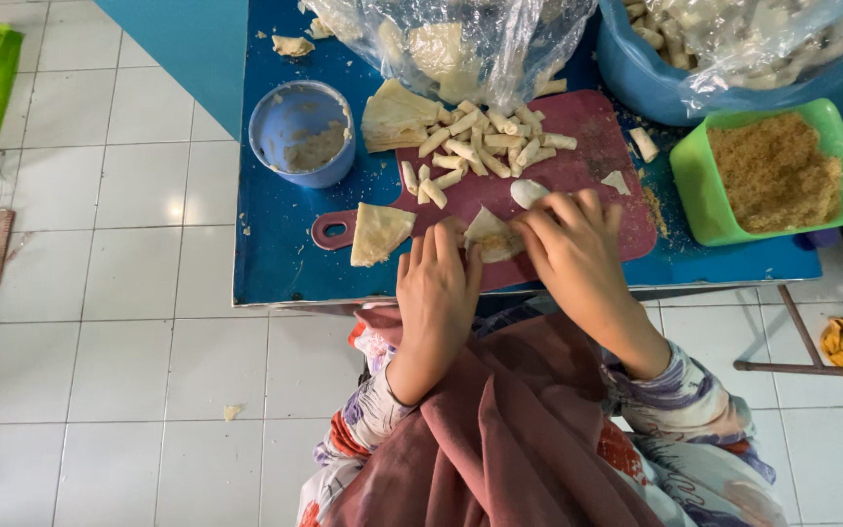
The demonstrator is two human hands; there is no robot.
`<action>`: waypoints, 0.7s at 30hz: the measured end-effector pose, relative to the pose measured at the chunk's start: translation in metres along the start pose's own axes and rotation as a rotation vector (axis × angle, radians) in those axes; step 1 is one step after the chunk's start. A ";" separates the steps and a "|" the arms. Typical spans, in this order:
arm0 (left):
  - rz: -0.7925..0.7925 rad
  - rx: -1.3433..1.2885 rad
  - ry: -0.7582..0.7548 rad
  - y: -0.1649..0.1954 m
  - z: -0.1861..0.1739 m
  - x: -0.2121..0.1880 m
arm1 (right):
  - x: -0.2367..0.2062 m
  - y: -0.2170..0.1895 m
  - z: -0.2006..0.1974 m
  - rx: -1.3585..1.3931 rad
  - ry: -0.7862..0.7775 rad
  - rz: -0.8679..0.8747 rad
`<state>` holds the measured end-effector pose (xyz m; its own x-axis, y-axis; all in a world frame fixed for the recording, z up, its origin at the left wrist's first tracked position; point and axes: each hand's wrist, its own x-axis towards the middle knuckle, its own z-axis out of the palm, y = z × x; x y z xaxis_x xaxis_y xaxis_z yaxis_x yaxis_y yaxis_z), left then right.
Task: The person pinches off pieces of dough and rolls and shapes them into short cylinders by hand on a cutting board, placing the finished pieces with a pile of shaped dough pieces. Near the end, the person gathers the shaped dough pieces and transfers them into a plastic bag.
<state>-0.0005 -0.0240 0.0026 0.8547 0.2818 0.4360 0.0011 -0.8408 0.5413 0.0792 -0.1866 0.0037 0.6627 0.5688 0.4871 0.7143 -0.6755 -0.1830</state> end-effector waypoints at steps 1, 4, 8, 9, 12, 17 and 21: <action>0.013 -0.019 0.006 0.000 0.000 0.000 | -0.001 0.000 -0.001 -0.039 -0.010 0.017; 0.044 -0.068 0.021 0.000 0.000 0.000 | -0.003 -0.001 -0.002 0.041 -0.050 0.046; 0.063 -0.106 0.030 0.001 0.001 0.000 | 0.000 -0.002 -0.002 0.115 -0.098 0.073; 0.066 -0.113 0.032 0.001 0.001 0.000 | 0.001 -0.002 -0.003 0.121 -0.094 0.067; 0.061 -0.128 0.023 0.000 0.001 0.000 | 0.004 -0.004 -0.004 0.137 -0.094 0.060; 0.119 -0.059 0.019 0.001 0.001 0.000 | 0.008 -0.006 -0.006 0.208 -0.086 0.056; 0.125 -0.036 0.020 0.003 0.001 0.001 | 0.011 -0.007 -0.007 0.299 -0.093 0.080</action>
<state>0.0004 -0.0270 0.0042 0.8364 0.1856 0.5158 -0.1238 -0.8527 0.5075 0.0797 -0.1792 0.0162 0.7271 0.5692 0.3839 0.6846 -0.5599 -0.4667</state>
